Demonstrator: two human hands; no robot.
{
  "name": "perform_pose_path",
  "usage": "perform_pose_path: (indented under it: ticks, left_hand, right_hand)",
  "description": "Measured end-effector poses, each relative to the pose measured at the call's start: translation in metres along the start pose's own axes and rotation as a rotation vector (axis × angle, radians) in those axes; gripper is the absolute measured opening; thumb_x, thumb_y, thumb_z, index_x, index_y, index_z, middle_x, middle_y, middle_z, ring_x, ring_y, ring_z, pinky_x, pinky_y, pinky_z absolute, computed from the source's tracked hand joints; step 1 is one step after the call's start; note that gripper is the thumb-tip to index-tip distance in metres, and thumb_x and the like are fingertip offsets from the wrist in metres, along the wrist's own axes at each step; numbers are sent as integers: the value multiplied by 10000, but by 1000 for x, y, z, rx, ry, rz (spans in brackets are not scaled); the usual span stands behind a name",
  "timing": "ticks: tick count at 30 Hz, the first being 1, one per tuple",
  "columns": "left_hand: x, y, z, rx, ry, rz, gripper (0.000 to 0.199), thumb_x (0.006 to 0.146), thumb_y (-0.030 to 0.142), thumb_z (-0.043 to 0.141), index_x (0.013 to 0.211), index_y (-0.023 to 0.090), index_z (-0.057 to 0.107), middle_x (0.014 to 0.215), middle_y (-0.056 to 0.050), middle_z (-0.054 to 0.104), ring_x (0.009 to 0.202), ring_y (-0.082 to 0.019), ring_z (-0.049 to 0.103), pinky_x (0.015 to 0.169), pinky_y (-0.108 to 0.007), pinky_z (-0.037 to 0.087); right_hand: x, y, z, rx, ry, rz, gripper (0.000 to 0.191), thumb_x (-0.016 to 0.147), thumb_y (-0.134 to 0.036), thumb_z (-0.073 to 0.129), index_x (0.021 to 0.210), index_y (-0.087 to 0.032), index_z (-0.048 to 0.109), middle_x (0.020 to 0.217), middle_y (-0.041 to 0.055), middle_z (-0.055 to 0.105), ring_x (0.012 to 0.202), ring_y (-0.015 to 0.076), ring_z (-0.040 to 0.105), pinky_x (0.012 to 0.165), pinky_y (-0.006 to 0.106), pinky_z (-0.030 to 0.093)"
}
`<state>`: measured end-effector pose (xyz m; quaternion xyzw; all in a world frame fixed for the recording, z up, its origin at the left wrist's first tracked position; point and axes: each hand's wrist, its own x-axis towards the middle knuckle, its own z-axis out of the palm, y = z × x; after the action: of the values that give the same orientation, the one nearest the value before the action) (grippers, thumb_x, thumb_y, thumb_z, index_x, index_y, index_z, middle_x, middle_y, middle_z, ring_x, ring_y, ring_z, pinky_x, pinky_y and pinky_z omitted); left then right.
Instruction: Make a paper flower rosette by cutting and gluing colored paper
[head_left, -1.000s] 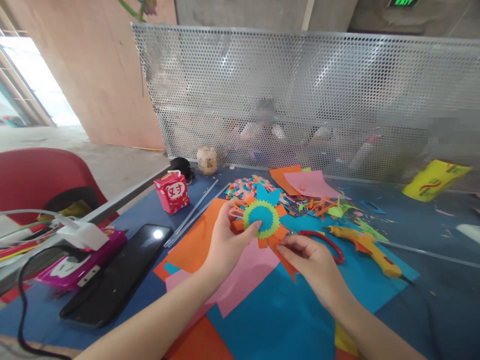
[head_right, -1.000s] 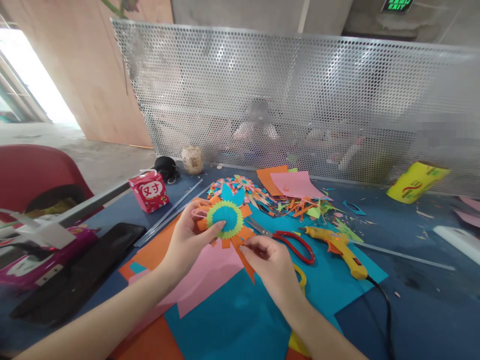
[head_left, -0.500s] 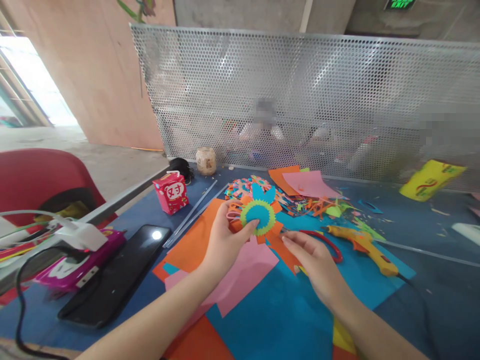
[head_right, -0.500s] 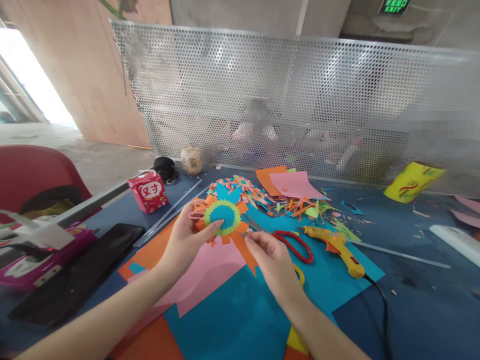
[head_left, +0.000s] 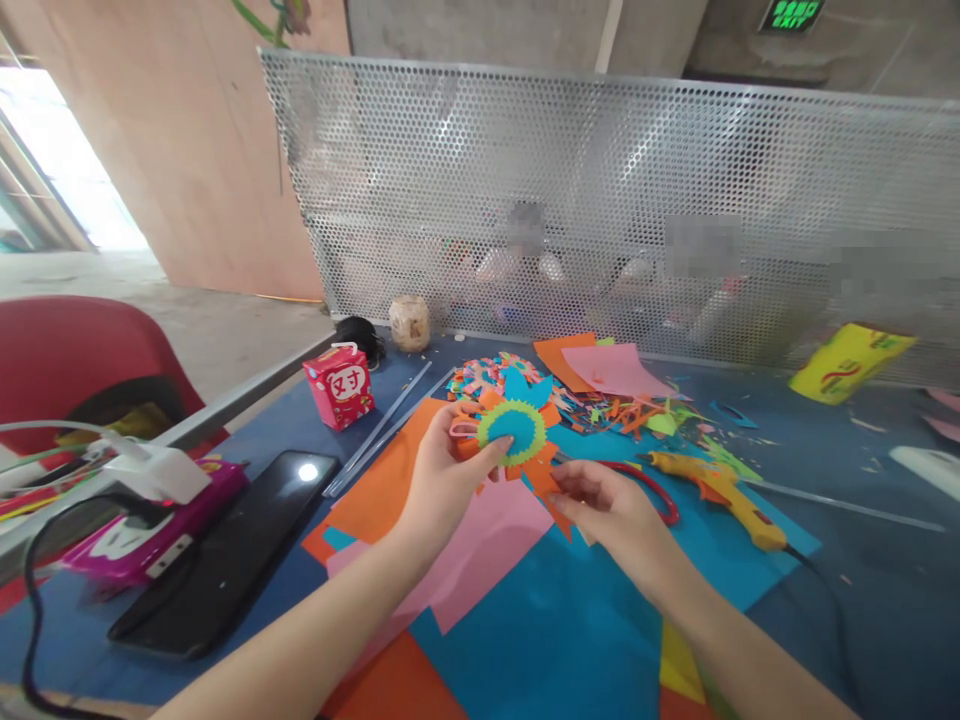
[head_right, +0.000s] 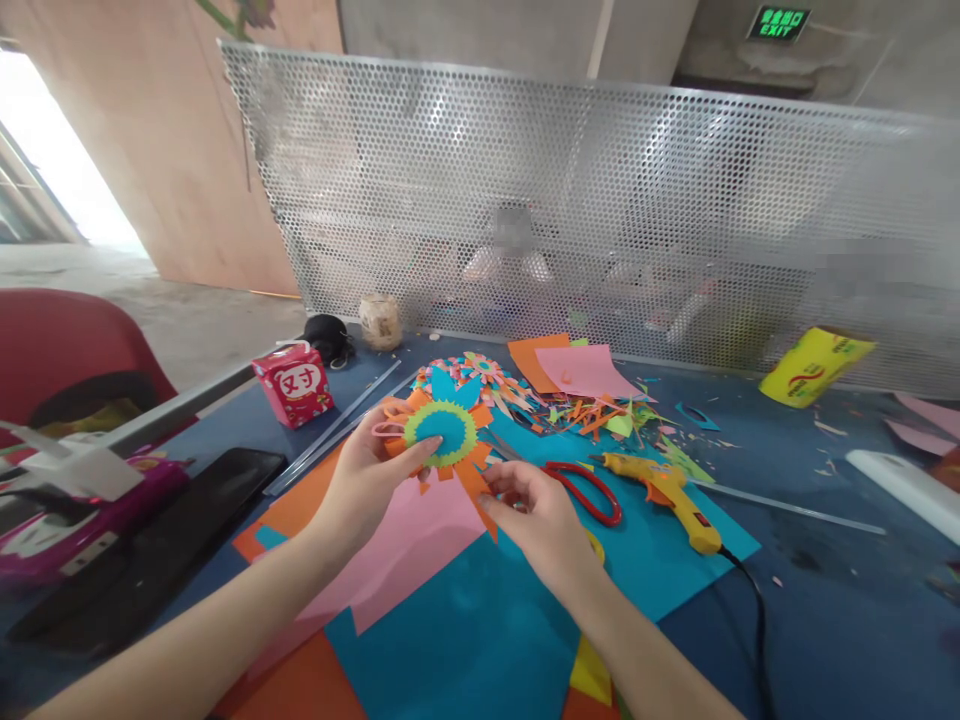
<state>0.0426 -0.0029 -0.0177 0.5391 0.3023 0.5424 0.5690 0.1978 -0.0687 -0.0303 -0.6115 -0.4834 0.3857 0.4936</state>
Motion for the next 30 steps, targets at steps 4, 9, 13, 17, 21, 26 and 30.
perform_pose_path:
  ticks: [4, 9, 13, 17, 21, 26, 30]
  left_hand:
    - [0, -1, -2, 6, 22, -37, 291, 678, 234, 681, 845, 193, 448, 671, 58, 529, 439, -90, 556, 390, -207, 427]
    - [0, 0, -4, -26, 13, -49, 292, 693, 238, 667, 868, 198, 436, 656, 52, 523, 434, -102, 558, 390, -218, 428]
    - [0, 0, -3, -37, -12, -60, 280, 689, 226, 674, 828, 193, 433, 667, 42, 560, 425, -85, 537, 395, -212, 416]
    - [1, -1, -2, -104, 24, -136, 292, 654, 245, 708, 796, 178, 463, 712, 26, 581, 444, -85, 545, 398, -217, 423]
    - [0, 2, -1, -166, 52, -233, 308, 609, 247, 740, 784, 167, 499, 753, 21, 586, 506, -88, 569, 425, -212, 447]
    - [-1, 5, 1, -180, 79, -265, 333, 575, 237, 757, 777, 160, 505, 785, 14, 572, 553, -92, 575, 426, -209, 442]
    - [0, 5, 1, -187, 83, -273, 340, 562, 235, 764, 761, 159, 500, 759, 20, 572, 490, -72, 541, 410, -213, 425]
  right_hand:
    - [0, 2, -1, -34, -26, -10, 157, 635, -297, 614, 753, -193, 605, 578, -35, 537, 425, 91, 432, 382, 229, 298]
    - [1, 2, 0, -48, -48, -11, 139, 632, -298, 604, 720, -192, 579, 617, -26, 542, 459, 92, 438, 385, 221, 300]
    - [0, -1, 1, -48, -39, -4, 148, 619, -310, 613, 700, -193, 569, 627, -26, 541, 471, 95, 444, 387, 219, 304]
    - [0, -1, 0, -44, -36, 1, 172, 633, -327, 618, 733, -193, 582, 614, -26, 545, 485, 106, 466, 396, 222, 313]
    - [0, -1, 0, -32, -36, 6, 177, 632, -326, 627, 747, -194, 598, 646, -9, 576, 537, 126, 508, 412, 224, 328]
    - [-1, 0, -1, 16, -14, 12, 256, 614, -341, 637, 830, -203, 626, 795, 29, 638, 695, 176, 578, 485, 247, 393]
    - [-2, -1, -1, 66, -4, 41, 294, 612, -359, 639, 868, -216, 642, 815, 21, 654, 651, 167, 579, 455, 245, 378]
